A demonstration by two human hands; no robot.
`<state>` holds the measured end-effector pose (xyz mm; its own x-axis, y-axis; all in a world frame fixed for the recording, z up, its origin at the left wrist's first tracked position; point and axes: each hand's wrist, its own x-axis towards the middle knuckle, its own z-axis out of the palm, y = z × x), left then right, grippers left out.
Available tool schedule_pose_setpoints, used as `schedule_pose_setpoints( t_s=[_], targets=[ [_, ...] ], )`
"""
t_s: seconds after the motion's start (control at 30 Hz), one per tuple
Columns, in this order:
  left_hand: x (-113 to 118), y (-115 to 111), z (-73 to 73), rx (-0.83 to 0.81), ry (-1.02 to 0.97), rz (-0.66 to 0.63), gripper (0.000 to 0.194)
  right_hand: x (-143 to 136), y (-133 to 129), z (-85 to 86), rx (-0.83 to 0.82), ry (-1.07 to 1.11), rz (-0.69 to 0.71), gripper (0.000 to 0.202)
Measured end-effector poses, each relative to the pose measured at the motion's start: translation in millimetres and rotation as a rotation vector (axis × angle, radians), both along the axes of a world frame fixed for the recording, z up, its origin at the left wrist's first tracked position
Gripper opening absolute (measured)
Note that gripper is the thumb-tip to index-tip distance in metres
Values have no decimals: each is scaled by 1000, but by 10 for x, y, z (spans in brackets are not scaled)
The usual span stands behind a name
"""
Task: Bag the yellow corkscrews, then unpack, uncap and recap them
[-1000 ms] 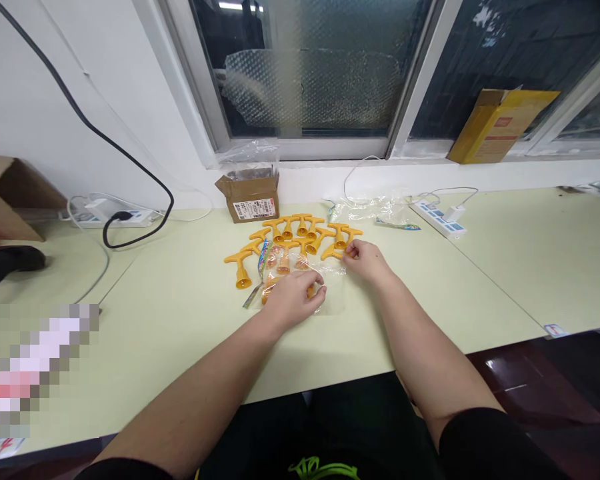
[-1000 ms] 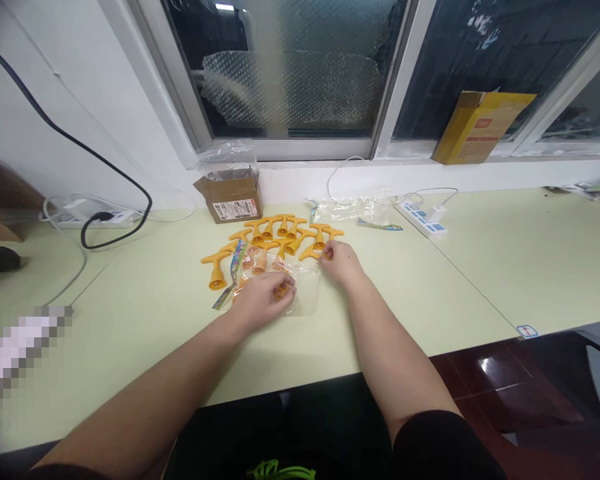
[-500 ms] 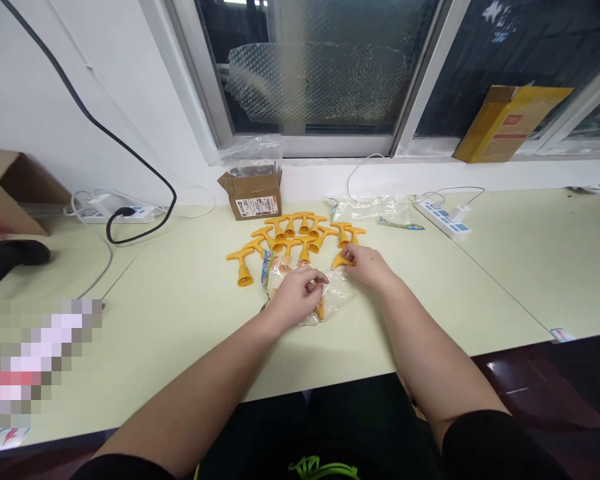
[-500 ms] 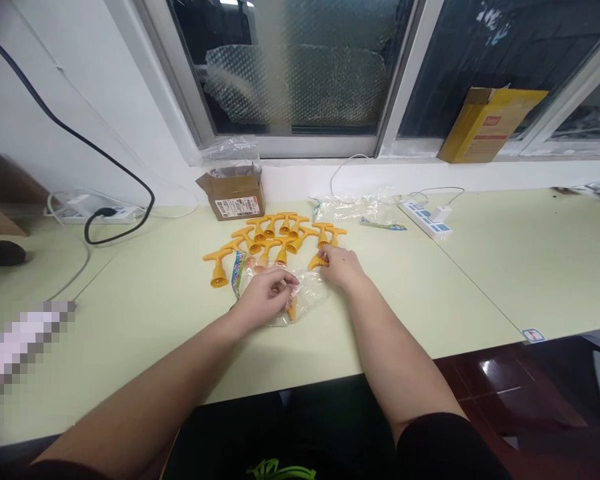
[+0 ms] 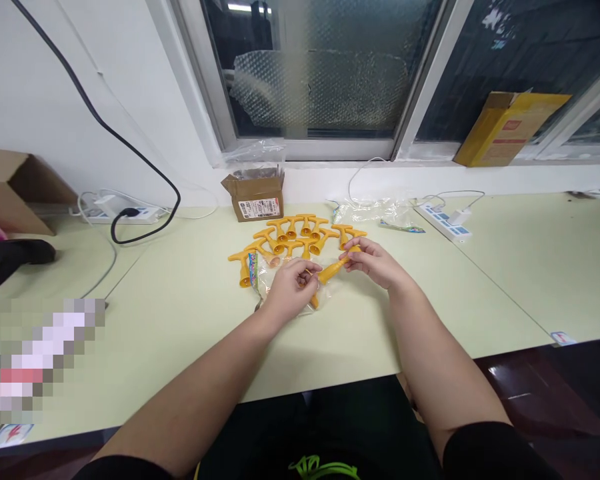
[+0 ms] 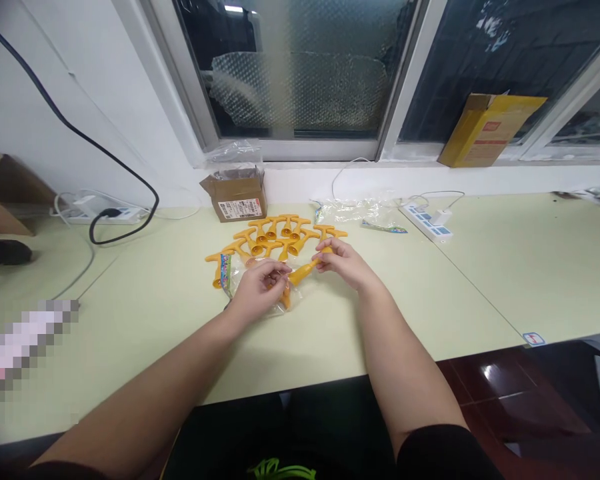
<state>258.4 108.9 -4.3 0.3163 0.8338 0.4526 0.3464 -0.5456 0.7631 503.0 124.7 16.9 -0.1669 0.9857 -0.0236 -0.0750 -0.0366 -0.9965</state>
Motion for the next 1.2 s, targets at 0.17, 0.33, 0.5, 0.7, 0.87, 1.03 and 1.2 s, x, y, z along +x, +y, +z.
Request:
schedule_pose_setpoints(
  t_s=[0.17, 0.33, 0.5, 0.7, 0.87, 1.03, 1.2],
  targets=[
    [-3, -5, 36, 75, 32, -17, 20, -125, 40, -82, -124, 118, 63, 26],
    [5, -35, 81, 114, 37, -66, 18, -140, 63, -110, -156, 152, -10, 19],
    [16, -23, 41, 220, 105, -144, 20, -291, 6, -109, -205, 290, 22, 40],
    [32, 2, -17, 326, 147, -181, 26, -545, 8, -341, -121, 114, 113, 48],
    [31, -12, 2, 356, 167, -145, 28, -629, 38, -442, 75, -12, 72, 46],
    [54, -39, 5, 348, 112, -23, 24, -563, -5, -335, 131, -24, 119, 44],
    [54, -57, 39, 336, 39, 99, 22, -508, -16, -269, 192, -126, 86, 35]
  ],
)
